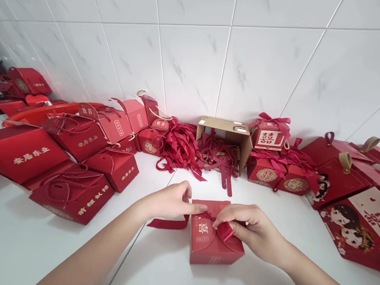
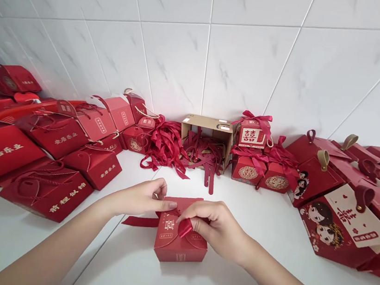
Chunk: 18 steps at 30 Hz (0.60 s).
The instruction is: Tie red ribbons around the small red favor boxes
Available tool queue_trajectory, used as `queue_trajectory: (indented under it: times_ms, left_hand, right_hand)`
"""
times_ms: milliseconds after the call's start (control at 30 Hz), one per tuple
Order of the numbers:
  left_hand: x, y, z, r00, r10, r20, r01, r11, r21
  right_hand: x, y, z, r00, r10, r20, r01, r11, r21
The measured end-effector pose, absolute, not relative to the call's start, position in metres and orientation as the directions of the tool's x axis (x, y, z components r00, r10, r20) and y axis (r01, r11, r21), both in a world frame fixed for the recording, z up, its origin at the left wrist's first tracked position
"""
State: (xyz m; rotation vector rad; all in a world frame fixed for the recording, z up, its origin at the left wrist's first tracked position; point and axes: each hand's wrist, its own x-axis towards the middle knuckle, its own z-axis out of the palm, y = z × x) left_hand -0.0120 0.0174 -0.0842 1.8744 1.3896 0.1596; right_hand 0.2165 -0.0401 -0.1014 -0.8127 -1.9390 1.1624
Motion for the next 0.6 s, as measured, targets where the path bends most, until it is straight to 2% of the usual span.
queue_trajectory:
  times_ms: [133, 300, 400, 500, 600]
  left_hand:
    - [-0.012, 0.022, -0.089, 0.436, 0.797, -0.418, 0.686, 0.007, 0.728]
    - [-0.014, 0.027, -0.089, 0.469, 0.812, -0.347, 0.667, -0.069, 0.742]
    - [-0.013, 0.025, -0.084, 0.488, 0.819, -0.302, 0.605, -0.068, 0.793]
    - [-0.010, 0.019, -0.076, 0.558, 0.773, -0.300, 0.483, -0.008, 0.876]
    - [-0.008, 0.013, -0.068, 0.592, 0.734, -0.333, 0.411, 0.080, 0.908]
  right_hand:
    - [0.214, -0.042, -0.101, -0.484, 0.845, 0.226, 0.163, 0.341, -0.926]
    - [0.209, -0.051, -0.097, -0.408, 0.903, 0.138, 0.176, 0.226, -0.958]
    - [0.206, -0.053, -0.096, -0.381, 0.917, 0.115, 0.171, 0.192, -0.966]
    - [0.203, -0.052, -0.099, -0.325, 0.937, 0.131, 0.147, 0.187, -0.971]
    - [0.200, -0.049, -0.105, -0.250, 0.952, 0.179, 0.184, 0.228, -0.956]
